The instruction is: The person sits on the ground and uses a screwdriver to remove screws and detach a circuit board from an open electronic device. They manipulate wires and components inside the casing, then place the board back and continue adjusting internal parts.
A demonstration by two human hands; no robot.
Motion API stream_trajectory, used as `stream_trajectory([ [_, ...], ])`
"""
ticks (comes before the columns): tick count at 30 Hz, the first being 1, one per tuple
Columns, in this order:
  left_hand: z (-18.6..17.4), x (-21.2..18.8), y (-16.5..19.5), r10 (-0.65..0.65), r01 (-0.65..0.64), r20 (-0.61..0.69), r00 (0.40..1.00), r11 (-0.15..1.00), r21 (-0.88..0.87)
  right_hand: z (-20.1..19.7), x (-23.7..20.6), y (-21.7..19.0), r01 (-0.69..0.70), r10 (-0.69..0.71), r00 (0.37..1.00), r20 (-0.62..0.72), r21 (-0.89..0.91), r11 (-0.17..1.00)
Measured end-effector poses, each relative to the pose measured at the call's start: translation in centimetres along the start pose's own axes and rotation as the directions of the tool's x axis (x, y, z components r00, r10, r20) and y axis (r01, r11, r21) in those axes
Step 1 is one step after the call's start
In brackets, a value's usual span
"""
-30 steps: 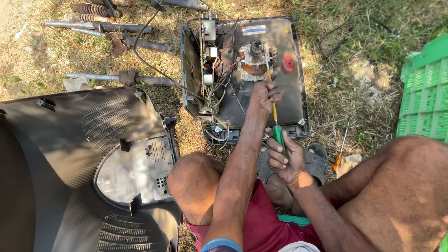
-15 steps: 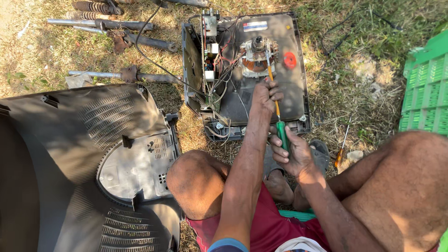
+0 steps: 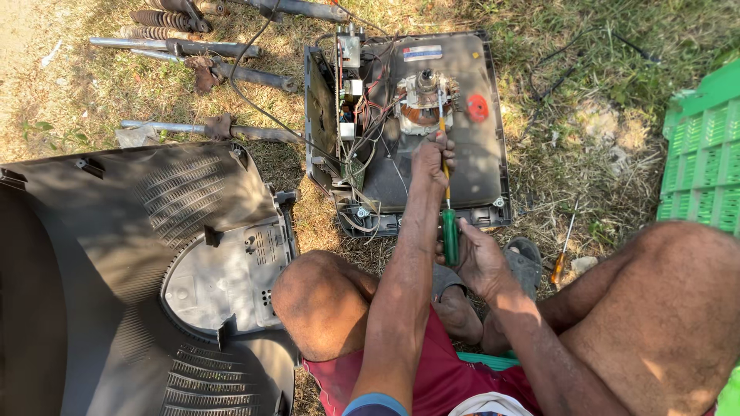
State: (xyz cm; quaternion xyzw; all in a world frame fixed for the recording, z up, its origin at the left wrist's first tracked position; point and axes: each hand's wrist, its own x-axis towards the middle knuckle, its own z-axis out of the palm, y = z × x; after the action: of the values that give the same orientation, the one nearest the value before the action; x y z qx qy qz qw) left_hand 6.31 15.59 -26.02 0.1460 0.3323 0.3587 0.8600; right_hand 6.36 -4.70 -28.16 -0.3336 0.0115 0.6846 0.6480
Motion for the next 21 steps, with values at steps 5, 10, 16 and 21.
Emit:
stream_trajectory([
  [5,0.7,-1.9,0.3,0.062,-0.065,0.085,0.994,0.998,0.028,0.0,0.0,0.0,-0.011,0.012,0.997,0.07,-0.009,1.0],
  [10,2.4,-4.5,-1.3,0.712,-0.242,0.036,0.701,0.19,0.952,0.0,0.1,-0.1,0.208,-0.447,0.856,-0.259,-0.619,0.757],
  [16,1.8,-1.0,-0.4,0.099,-0.098,0.054,0.994,0.995,-0.013,0.3,0.1,-0.4,0.062,-0.081,0.988,-0.132,-0.141,0.988],
  [21,2.2,-2.2,-0.8,0.288,-0.253,-0.095,0.953,0.927,0.277,0.3,0.3,-0.3,0.036,-0.043,0.997,-0.068,-0.102,0.994],
])
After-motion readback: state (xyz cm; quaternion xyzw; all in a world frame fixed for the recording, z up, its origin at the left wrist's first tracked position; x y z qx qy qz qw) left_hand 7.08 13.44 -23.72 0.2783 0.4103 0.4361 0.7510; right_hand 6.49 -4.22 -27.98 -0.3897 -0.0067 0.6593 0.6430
